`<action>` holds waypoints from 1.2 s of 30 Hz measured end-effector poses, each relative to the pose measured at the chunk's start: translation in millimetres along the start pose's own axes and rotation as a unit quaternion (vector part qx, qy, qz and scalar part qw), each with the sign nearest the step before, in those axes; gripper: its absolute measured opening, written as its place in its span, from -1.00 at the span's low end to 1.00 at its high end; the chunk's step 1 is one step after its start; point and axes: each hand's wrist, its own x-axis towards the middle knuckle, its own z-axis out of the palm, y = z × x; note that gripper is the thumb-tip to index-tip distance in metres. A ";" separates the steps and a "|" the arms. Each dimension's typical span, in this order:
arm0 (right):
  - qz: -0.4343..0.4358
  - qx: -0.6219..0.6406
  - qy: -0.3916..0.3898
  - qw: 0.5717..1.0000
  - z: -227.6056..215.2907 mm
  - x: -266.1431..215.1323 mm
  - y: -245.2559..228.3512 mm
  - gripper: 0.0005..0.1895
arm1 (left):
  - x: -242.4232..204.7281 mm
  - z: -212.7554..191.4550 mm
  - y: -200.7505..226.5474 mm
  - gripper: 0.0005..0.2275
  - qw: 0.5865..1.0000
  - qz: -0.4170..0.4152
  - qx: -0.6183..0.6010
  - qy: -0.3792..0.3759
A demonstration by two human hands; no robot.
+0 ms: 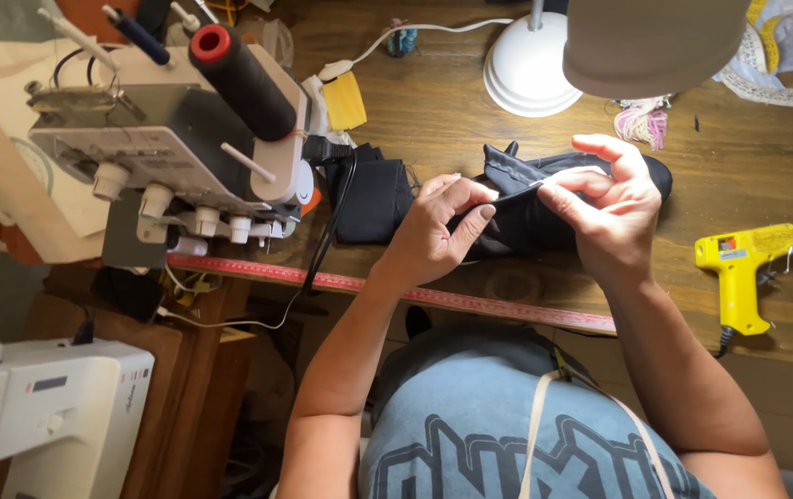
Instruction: The person uses a yellow hot glue gun to apply adhesive to the edge of a black fabric piece and presses it onto a white shoe form. They repeatedly smooth the fabric with their fingers to secure it in place.
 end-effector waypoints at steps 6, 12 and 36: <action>-0.021 -0.010 0.012 1.000 -13.7 -4.5 -28.8 -0.32 | 19.3 -7.1 24.7 -0.95 0.998 0.061 0.019 -0.014; -0.108 -0.169 -0.033 0.979 -18.8 -52.3 -49.4 -0.34 | 12.1 -9.4 37.4 -0.83 0.980 0.170 0.074 -0.078; -0.125 -0.196 0.104 0.967 -6.8 -104.5 -28.6 -0.74 | 45.4 -33.1 28.6 -0.90 0.977 0.065 0.111 -0.168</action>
